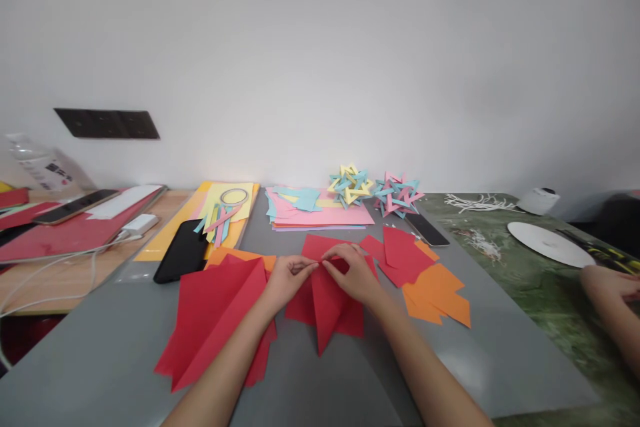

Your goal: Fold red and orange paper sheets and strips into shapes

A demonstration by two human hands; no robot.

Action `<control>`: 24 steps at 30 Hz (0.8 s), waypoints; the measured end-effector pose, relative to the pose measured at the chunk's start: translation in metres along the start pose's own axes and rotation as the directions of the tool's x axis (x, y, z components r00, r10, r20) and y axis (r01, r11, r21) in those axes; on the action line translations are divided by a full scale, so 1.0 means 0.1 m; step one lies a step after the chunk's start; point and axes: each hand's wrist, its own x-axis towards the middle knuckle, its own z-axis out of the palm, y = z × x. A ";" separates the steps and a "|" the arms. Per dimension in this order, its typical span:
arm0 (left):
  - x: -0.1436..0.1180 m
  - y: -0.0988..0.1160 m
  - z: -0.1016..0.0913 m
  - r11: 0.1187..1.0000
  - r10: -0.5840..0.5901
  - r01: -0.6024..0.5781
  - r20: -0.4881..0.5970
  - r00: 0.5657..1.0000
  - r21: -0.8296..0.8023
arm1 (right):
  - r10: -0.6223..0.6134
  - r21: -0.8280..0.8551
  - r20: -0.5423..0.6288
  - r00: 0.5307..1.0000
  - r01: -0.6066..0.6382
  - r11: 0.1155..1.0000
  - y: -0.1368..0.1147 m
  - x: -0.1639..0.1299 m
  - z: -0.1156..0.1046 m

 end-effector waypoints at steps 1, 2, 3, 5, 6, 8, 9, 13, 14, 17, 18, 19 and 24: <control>0.00 0.00 0.00 1.000 0.005 -0.005 0.007 1.000 0.003 | -0.004 0.012 0.011 1.000 0.004 1.000 0.00 0.00 0.00; 0.00 0.01 0.01 1.000 0.010 -0.010 0.013 1.000 0.009 | -0.006 0.024 0.019 1.000 0.006 1.000 0.00 0.00 0.00; 0.00 0.01 0.02 1.000 0.012 -0.013 0.017 1.000 0.017 | -0.007 0.034 0.022 1.000 0.006 0.999 0.00 -0.01 0.01; -0.01 0.01 0.04 0.999 0.015 -0.015 0.008 1.000 0.038 | -0.004 0.045 0.024 1.000 0.003 0.999 0.01 -0.02 0.05; -0.01 0.01 0.04 0.999 0.016 -0.016 -0.004 1.000 0.048 | -0.002 0.045 0.024 1.000 0.001 0.999 0.00 -0.02 0.08; 0.00 0.01 0.05 0.998 0.021 -0.019 -0.039 0.999 0.066 | -0.006 0.039 0.027 1.000 0.005 0.999 -0.02 -0.02 0.13; 0.00 0.00 0.05 0.997 0.027 -0.023 -0.054 0.998 0.075 | -0.017 0.030 0.036 0.999 0.016 0.999 -0.01 -0.01 0.13; 0.02 -0.06 0.02 0.995 0.048 -0.035 -0.135 0.990 0.094 | 0.018 -0.134 -0.083 0.996 -0.029 0.991 0.26 0.04 -0.11; 0.02 -0.07 0.01 0.995 0.046 -0.031 -0.164 0.985 0.094 | 0.081 -0.195 -0.212 0.974 -0.123 0.973 0.42 0.03 -0.24; 0.03 -0.08 -0.01 0.996 0.020 0.000 -0.215 0.976 0.092 | 0.315 -0.317 -0.566 0.762 -0.553 0.770 1.02 -0.10 -0.69; 0.03 -0.08 -0.01 0.996 0.011 0.009 -0.214 0.977 0.092 | 0.360 -0.343 -0.643 0.676 -0.674 0.654 1.22 -0.17 -0.82; 0.03 -0.08 -0.01 0.996 0.007 0.013 -0.208 0.978 0.093 | 0.378 -0.370 -0.691 0.616 -0.751 0.547 1.41 -0.25 -0.91; 0.01 -0.07 0.01 0.996 0.007 0.009 -0.184 0.983 0.090 | 0.536 -0.478 -0.600 0.593 -0.804 0.354 1.86 -0.49 -1.02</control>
